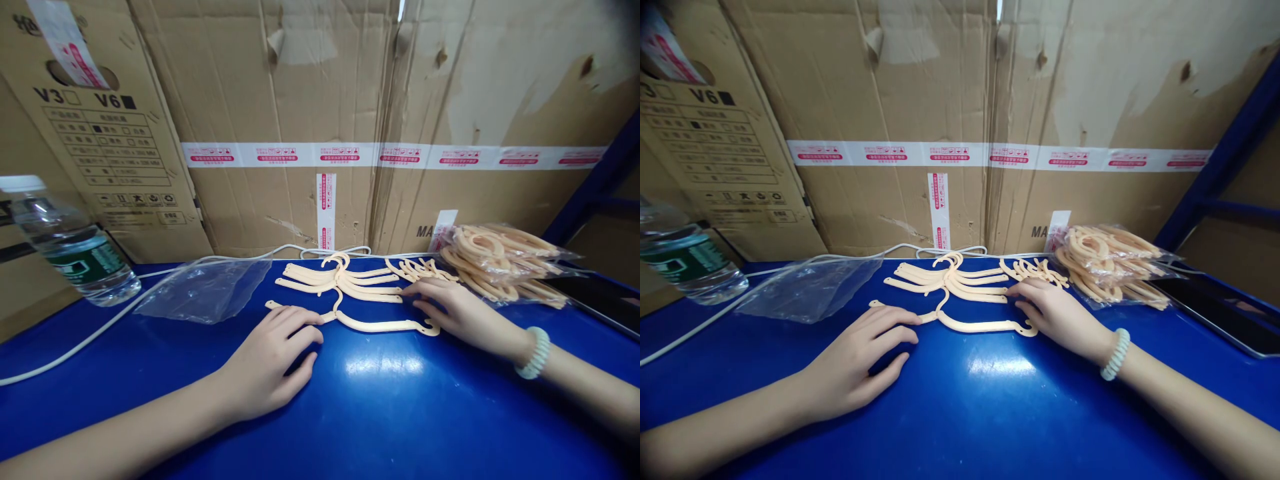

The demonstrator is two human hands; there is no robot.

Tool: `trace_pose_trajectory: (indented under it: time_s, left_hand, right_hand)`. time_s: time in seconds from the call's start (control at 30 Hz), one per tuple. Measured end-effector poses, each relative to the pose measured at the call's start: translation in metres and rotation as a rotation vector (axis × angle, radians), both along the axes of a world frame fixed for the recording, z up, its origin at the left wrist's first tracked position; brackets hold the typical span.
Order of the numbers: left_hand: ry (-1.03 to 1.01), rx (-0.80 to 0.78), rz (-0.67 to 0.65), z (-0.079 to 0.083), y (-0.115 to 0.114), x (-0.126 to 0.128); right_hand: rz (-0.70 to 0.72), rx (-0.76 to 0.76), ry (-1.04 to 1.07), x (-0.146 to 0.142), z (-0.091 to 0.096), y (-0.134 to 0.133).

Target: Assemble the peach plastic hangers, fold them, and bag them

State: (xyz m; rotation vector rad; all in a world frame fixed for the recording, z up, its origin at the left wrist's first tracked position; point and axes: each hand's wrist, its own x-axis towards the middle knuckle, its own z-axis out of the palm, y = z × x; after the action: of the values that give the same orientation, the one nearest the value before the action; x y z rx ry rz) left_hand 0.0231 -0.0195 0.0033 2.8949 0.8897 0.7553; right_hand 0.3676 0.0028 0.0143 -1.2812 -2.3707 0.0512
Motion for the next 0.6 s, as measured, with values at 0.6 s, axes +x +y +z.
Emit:
trace_pose_trajectory:
  time_s: [0.6]
  left_hand:
    - [-0.017,0.077,-0.054,0.0012,0.0009,0.0015]
  right_hand:
    - [0.124,-0.118,0.090,-0.0088,-0.0068,-0.0019]
